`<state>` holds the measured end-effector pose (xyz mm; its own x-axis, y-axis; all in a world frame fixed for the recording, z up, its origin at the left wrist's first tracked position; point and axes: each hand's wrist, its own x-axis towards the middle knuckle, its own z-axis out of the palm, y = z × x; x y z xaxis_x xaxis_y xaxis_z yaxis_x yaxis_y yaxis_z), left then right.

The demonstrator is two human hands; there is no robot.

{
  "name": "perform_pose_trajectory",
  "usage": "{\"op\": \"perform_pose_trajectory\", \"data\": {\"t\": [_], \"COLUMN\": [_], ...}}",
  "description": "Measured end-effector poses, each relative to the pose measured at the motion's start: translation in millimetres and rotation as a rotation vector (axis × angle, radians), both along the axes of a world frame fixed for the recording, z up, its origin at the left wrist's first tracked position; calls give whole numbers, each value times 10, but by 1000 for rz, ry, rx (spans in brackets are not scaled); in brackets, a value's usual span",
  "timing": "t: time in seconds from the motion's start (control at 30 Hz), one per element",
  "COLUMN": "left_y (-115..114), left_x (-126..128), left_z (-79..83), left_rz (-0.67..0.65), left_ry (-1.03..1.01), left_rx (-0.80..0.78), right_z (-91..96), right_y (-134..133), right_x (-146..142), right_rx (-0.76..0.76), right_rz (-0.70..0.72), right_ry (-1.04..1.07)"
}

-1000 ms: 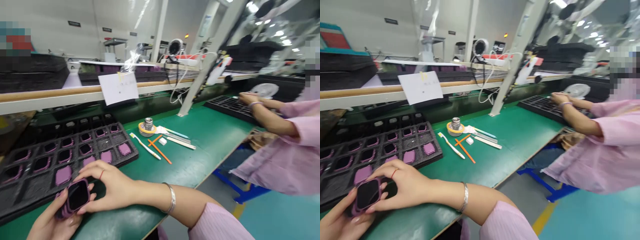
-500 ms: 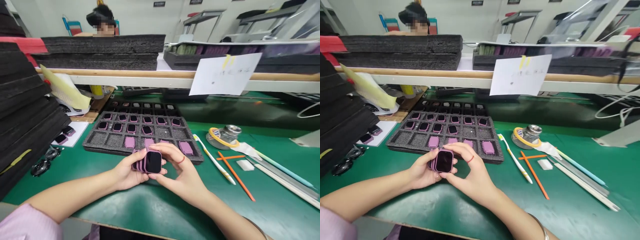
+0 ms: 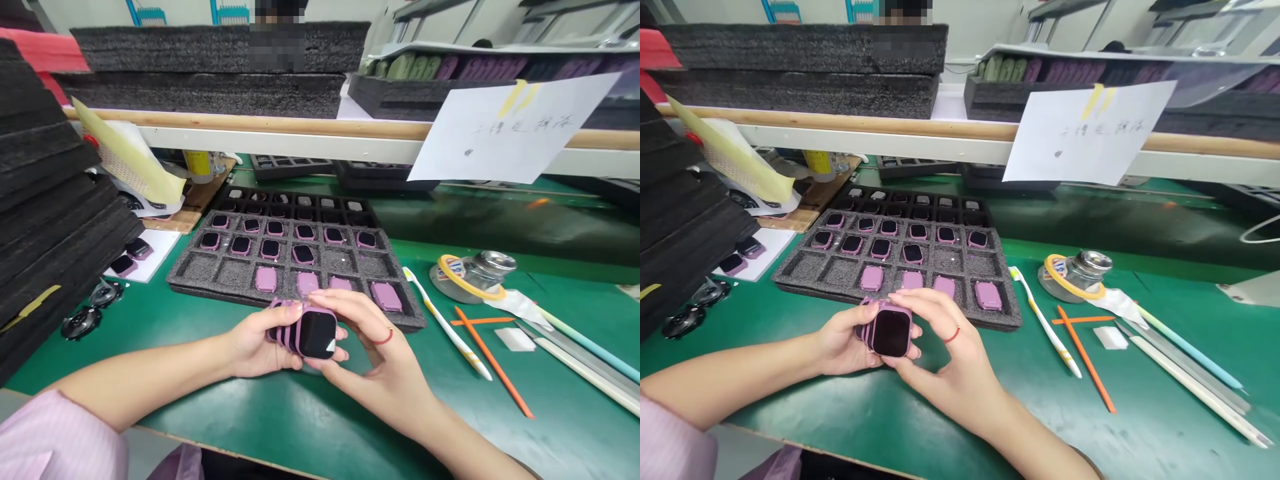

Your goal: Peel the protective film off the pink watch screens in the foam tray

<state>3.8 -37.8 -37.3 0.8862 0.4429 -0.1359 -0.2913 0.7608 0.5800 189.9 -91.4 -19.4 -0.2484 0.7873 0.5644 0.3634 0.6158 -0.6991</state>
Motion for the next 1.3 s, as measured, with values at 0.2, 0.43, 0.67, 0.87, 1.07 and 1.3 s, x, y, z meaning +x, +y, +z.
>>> {"op": "perform_pose_trajectory", "data": {"t": [0.2,0.43,0.67,0.87,1.07,1.3], "left_y": [13,22,23,24,26,29], "left_x": [14,16,7,13,14,7], "left_z": [57,40,30,31,40,43], "left_rz": [8,-15,-19,-37,-28,-18], "left_ry": [-93,-135,-157,-160,-168,-154], "left_rx": [-64,-118,-130,-116,-123,-134], "right_z": [40,34,8,20,17,-11], "right_y": [47,40,31,54,91,114], "right_x": [108,166,203,234,223,266], "right_rx": [-204,30,193,260,216,131], "right_rz": [47,-99,-268,-75,-199,-263], "right_ry": [263,288,135,66,249,117]}}
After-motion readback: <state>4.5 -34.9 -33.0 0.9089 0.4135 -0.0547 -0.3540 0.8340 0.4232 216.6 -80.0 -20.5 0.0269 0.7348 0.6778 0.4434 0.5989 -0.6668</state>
